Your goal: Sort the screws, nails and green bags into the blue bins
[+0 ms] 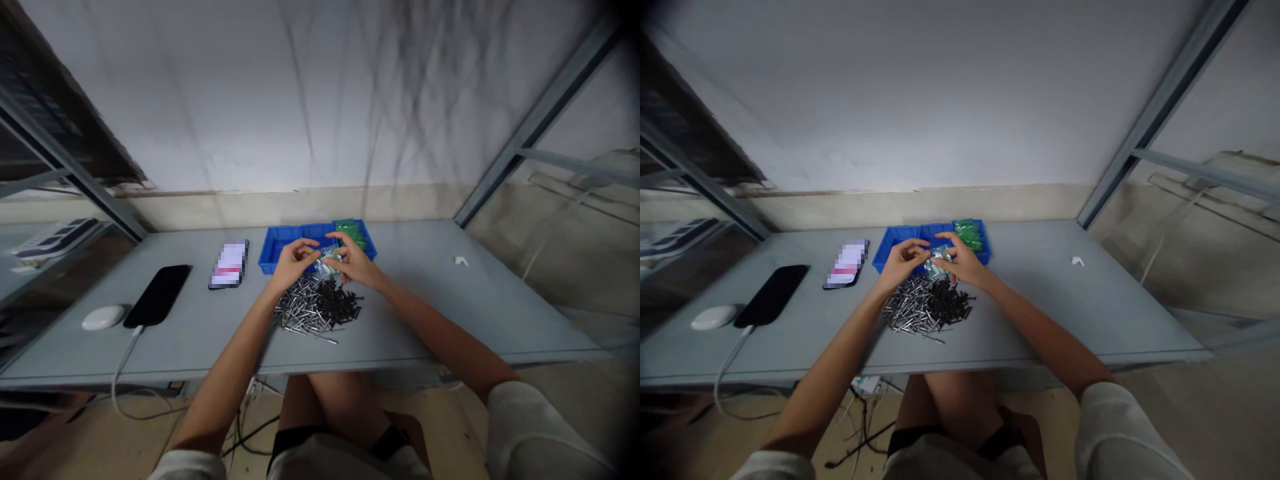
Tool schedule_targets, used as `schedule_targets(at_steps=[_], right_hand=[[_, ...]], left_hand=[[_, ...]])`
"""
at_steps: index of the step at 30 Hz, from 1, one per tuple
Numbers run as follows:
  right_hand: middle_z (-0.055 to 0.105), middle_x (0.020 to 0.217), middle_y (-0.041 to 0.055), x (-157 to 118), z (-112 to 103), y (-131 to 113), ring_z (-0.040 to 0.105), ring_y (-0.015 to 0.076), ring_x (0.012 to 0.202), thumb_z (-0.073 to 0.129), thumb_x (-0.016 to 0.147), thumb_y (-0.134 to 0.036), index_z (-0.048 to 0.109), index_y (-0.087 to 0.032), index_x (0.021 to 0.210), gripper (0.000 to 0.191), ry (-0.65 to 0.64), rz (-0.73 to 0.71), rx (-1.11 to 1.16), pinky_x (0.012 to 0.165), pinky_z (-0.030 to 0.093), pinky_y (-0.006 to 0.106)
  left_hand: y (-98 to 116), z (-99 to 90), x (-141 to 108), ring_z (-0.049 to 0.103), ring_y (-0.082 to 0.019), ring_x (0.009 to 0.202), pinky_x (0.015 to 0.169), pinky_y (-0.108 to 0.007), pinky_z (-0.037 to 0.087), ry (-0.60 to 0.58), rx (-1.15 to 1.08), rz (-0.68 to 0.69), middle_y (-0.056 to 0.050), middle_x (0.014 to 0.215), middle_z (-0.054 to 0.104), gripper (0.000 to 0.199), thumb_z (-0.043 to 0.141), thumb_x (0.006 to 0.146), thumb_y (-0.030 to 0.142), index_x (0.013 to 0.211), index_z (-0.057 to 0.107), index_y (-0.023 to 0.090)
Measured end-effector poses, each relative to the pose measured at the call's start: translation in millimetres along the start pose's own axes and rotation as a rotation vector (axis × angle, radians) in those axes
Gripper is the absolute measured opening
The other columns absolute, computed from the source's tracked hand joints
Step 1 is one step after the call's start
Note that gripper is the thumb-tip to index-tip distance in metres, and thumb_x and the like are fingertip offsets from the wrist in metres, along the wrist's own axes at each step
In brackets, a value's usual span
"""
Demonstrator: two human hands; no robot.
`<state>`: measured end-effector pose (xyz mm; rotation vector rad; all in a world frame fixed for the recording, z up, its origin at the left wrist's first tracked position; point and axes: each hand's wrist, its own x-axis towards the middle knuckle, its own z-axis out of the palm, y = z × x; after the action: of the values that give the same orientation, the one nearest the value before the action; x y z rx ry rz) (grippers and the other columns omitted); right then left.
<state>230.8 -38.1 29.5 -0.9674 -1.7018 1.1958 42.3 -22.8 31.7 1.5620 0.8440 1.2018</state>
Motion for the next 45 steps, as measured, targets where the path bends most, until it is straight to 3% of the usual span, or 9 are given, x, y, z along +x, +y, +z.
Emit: schedule_targets(at_steps=[6, 11, 16, 21, 26, 31, 34, 37, 45], right_hand=[[0.060, 0.075, -0.0062, -8, -1, 3, 0.060, 0.0113, 0.049, 0.084, 0.063, -0.037, 0.044, -0.030, 0.124, 0.073, 0.217, 0.085, 0.336, 0.031, 0.037, 0.018], [0.064, 0.076, -0.0030, -11, -5, 0, 0.058, 0.0117, 0.060, 0.087, 0.055, -0.034, 0.064, -0.025, 0.103, 0.054, 0.341, 0.097, 0.450, 0.046, 0.047, 0.022], [0.065, 0.071, -0.0008, -9, -10, 5, 0.054, 0.0112, 0.057, 0.086, 0.055, -0.038, 0.073, -0.021, 0.085, 0.037, 0.398, 0.066, 0.388, 0.051, 0.045, 0.026], [0.061, 0.062, -0.0018, -9, -12, 10, 0.049, 0.0108, 0.052, 0.082, 0.061, -0.040, 0.075, -0.020, 0.086, 0.033, 0.422, 0.008, 0.268, 0.049, 0.042, 0.027], [0.062, 0.062, -0.0003, -10, -10, 8, 0.054, 0.0139, 0.057, 0.082, 0.061, -0.042, 0.075, -0.020, 0.086, 0.034, 0.417, -0.026, 0.191, 0.045, 0.042, 0.026], [0.072, 0.091, 0.0064, -15, -10, 1, 0.064, 0.0197, 0.078, 0.076, 0.070, -0.047, 0.074, -0.022, 0.076, 0.026, 0.340, -0.098, 0.150, 0.054, 0.051, 0.028], [0.071, 0.093, 0.0067, -17, -10, -1, 0.065, 0.0220, 0.087, 0.073, 0.073, -0.048, 0.070, -0.022, 0.071, 0.026, 0.334, -0.165, 0.069, 0.060, 0.053, 0.031], [0.068, 0.092, 0.0055, -17, -10, 0, 0.064, 0.0200, 0.084, 0.078, 0.069, -0.044, 0.064, -0.022, 0.070, 0.026, 0.356, -0.206, -0.021, 0.062, 0.053, 0.030], [0.060, 0.097, 0.0018, -11, -9, 4, 0.062, 0.0144, 0.072, 0.085, 0.059, -0.041, 0.055, -0.025, 0.099, 0.052, 0.372, -0.099, 0.167, 0.053, 0.054, 0.026]], left_hand=[[1, 2.9, 0, 0.060, -0.010, 0.058, 0.060, -0.024, 0.049, -0.026, -0.106, -0.086, 0.001, 0.066, 0.065, 0.032, 0.080, 0.066, 0.034, 0.087, 0.064, 0.016], [6, 5.7, -4, 0.064, -0.012, 0.061, 0.063, -0.026, 0.051, -0.034, -0.092, -0.133, 0.001, 0.065, 0.064, 0.028, 0.076, 0.069, 0.036, 0.080, 0.059, 0.017], [4, 7.0, -4, 0.062, -0.012, 0.063, 0.065, -0.027, 0.050, -0.071, -0.021, -0.100, -0.001, 0.072, 0.067, 0.029, 0.073, 0.072, 0.044, 0.079, 0.064, 0.017], [-1, 4.7, -3, 0.053, -0.011, 0.058, 0.057, -0.025, 0.042, -0.063, 0.157, -0.020, -0.001, 0.064, 0.063, 0.030, 0.068, 0.076, 0.046, 0.072, 0.069, 0.016], [-3, 2.7, -3, 0.046, -0.008, 0.051, 0.051, -0.024, 0.036, -0.014, 0.144, -0.006, 0.000, 0.059, 0.061, 0.028, 0.073, 0.072, 0.042, 0.081, 0.072, 0.016], [1, 3.2, -2, 0.062, -0.013, 0.066, 0.066, -0.028, 0.051, 0.043, 0.021, 0.014, -0.004, 0.076, 0.071, 0.025, 0.073, 0.072, 0.037, 0.089, 0.074, 0.018], [4, 4.4, -3, 0.065, -0.015, 0.073, 0.073, -0.030, 0.053, 0.107, 0.022, 0.048, -0.005, 0.084, 0.073, 0.022, 0.070, 0.076, 0.037, 0.089, 0.075, 0.019], [4, 5.4, -4, 0.064, -0.015, 0.073, 0.071, -0.029, 0.053, 0.123, 0.025, 0.057, -0.005, 0.083, 0.073, 0.024, 0.072, 0.075, 0.038, 0.089, 0.074, 0.018], [3, 6.5, -6, 0.061, -0.012, 0.062, 0.064, -0.027, 0.050, 0.103, 0.027, 0.047, -0.003, 0.069, 0.069, 0.027, 0.075, 0.072, 0.034, 0.090, 0.073, 0.015]])
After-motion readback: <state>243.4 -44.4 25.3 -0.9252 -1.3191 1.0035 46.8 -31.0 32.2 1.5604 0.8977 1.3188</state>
